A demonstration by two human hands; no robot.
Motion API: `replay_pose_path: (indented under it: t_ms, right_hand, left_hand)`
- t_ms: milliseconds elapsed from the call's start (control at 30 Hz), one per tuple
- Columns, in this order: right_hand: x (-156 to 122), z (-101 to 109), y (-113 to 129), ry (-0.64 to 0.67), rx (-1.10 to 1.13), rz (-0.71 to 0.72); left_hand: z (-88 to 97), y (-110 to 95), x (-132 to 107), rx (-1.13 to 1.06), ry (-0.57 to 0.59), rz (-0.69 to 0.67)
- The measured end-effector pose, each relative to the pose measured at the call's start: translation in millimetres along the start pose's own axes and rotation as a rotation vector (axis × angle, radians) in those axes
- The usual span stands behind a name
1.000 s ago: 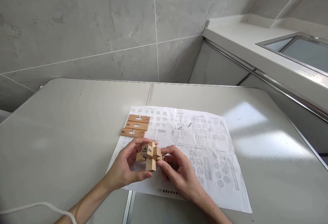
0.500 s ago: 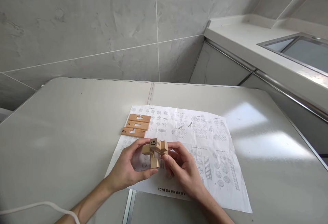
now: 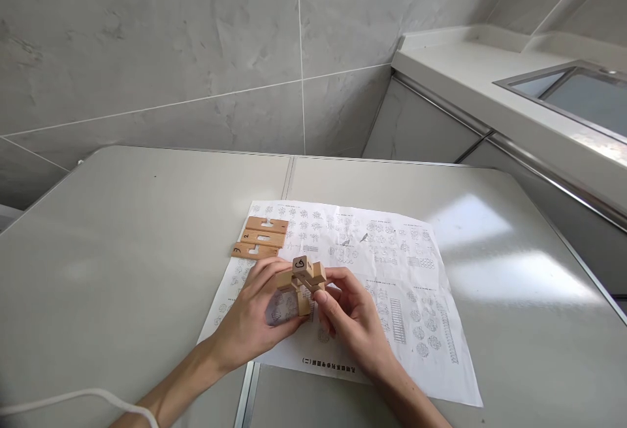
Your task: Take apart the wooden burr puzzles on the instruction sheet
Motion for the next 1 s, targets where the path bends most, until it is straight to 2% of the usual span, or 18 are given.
replay_pose_path:
  t_ms: [200, 400, 767, 1000]
  right_hand:
    - [1.0, -1.1, 1.3, -0.006, -0.018, -0.014]
    - [1.2, -5.4, 3.8, 0.019, -0.049, -0.019]
    - [-3.3, -6.5, -3.4, 0.112, -0.123, -0.069]
    - [-5.1, -11.5, 3.7, 0.08, -0.248, 0.06]
  left_hand:
    - [1.1, 1.6, -1.6, -0.032, 0.011, -0.003]
    - [12.9, -0.4, -2.3, -0.138, -0.09, -0.027]
    - [15.0, 1.0, 0.7, -0.198, -0.082, 0.018]
    - [18.0, 0.5, 2.0, -0.204, -0.086, 0.021]
Point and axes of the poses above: each hand's wrist, its own x-axis towards the middle knuckle, its own z-axis out of the back of the hand, y = z × x, the point moved 6 cm from there along x, towards the middle knuckle, and after that the axes turned 13 degrees about x, right-handed, at the moved point
